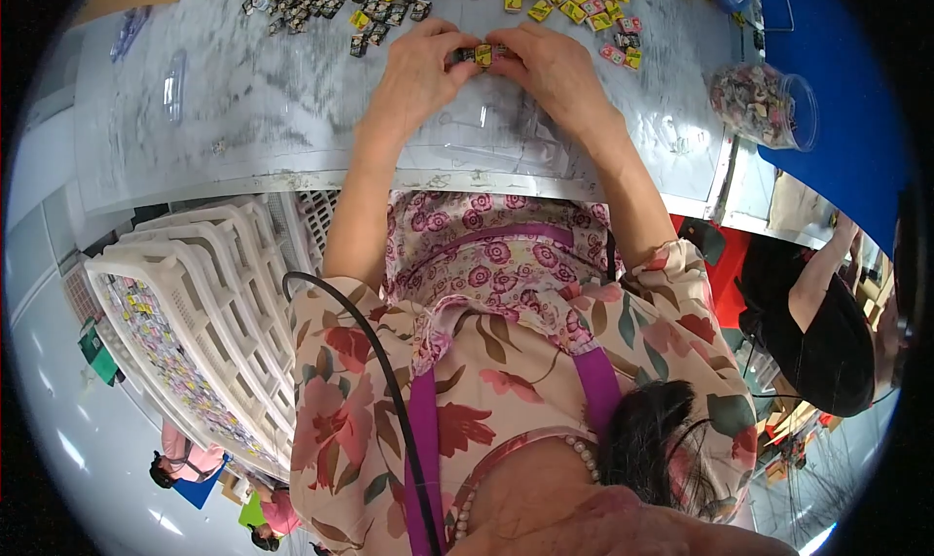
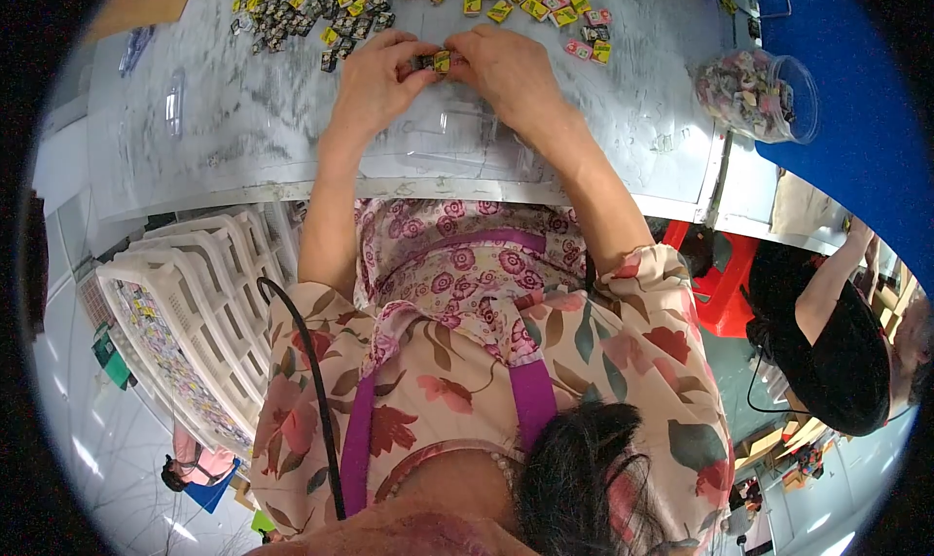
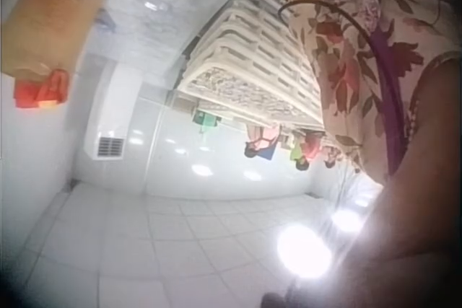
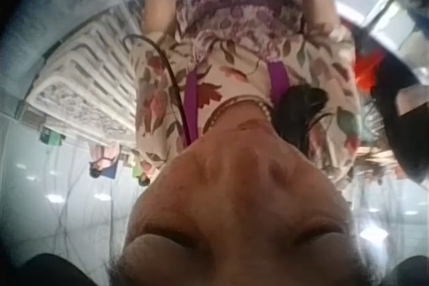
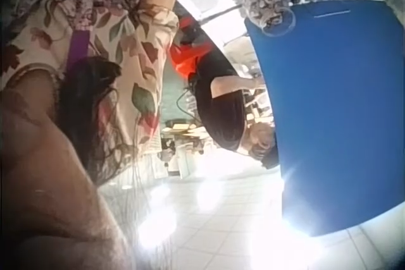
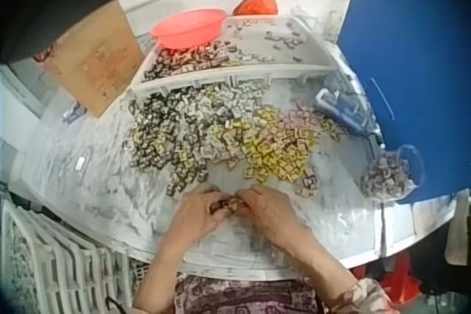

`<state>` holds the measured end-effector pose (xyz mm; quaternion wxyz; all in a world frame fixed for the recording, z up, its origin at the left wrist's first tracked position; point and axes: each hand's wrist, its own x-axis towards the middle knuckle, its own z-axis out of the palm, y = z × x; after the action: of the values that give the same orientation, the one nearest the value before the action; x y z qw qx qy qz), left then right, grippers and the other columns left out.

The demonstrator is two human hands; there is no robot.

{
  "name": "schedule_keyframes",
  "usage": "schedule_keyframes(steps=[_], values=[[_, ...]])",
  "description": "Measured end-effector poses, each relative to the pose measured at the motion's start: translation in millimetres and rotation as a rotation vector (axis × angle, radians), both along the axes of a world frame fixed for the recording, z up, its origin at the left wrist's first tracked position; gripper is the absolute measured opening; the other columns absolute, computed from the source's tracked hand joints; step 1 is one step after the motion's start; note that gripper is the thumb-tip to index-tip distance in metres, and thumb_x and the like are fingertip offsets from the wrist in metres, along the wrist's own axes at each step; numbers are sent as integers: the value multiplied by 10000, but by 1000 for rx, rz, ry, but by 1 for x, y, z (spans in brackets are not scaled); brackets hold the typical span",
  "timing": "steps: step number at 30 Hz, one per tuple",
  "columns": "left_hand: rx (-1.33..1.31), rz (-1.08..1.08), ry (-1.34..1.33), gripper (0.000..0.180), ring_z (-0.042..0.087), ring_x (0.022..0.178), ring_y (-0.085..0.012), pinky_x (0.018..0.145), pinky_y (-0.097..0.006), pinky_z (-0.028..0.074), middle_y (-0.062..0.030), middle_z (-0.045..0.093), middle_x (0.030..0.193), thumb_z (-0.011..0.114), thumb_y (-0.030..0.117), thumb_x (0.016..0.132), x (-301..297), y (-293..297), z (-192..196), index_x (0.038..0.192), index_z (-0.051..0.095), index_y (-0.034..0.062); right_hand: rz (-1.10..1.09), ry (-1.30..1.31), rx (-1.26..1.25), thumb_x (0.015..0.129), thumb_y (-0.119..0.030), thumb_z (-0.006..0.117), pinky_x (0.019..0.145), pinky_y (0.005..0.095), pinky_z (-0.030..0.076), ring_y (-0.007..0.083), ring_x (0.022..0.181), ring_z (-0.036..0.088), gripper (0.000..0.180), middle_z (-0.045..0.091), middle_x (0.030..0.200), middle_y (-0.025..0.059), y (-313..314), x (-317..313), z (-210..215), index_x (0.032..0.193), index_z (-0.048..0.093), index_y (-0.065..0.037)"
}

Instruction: Sorting small plastic toy components and placing them into a partitioned tray.

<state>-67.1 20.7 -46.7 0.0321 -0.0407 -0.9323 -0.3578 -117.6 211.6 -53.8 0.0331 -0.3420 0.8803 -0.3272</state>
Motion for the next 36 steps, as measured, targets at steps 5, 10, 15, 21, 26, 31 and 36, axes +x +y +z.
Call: schedule_keyframes(steps=[5,10,15,21,26,31,36], values=[[-1,-27,52,241,661,788,-300,757,-381,541,-114,654,989,756,119,769,10,5,5,998,735,47,24,-36,-43,869,-174,686,745,403,508,324,876,650,258,669,939,118,8,9,11,1107,682,-74],[48,-135,74,265,662,823,-271,737,-357,552,-104,641,1014,756,102,762,42,20,26,1018,721,41,-81,-96,-67,839,-121,720,676,373,524,298,765,654,263,667,894,118,28,56,28,1090,687,-53],[71,-186,92,262,659,839,-247,725,-339,552,-82,631,1025,742,73,779,54,24,4,1039,721,52,-182,-20,-146,791,-74,764,625,340,529,263,737,656,301,660,870,97,30,84,10,1085,703,-60],[97,-116,163,318,629,771,-213,683,-325,534,-63,598,955,777,51,753,64,27,-7,1066,727,66,-181,121,-186,770,-83,782,621,334,523,236,762,637,307,644,848,62,34,81,-3,1073,734,-82],[129,-15,137,343,601,713,-204,626,-328,508,-67,586,933,800,39,735,84,38,-10,1070,729,65,-115,150,-149,746,-90,797,629,342,516,229,762,621,339,640,847,53,37,81,0,1081,739,-96],[28,-8,138,390,613,722,-219,624,-340,509,-81,589,913,811,54,735,97,41,-1,1112,713,63,-120,98,-264,721,-90,820,697,354,532,269,845,640,381,675,917,89,56,76,10,1092,734,-95],[12,48,129,363,624,720,-237,646,-338,516,-95,622,959,791,127,783,84,21,8,1136,715,88,-462,240,-171,819,-75,758,762,362,528,278,915,649,340,665,1106,105,99,19,1,1154,702,-69]])
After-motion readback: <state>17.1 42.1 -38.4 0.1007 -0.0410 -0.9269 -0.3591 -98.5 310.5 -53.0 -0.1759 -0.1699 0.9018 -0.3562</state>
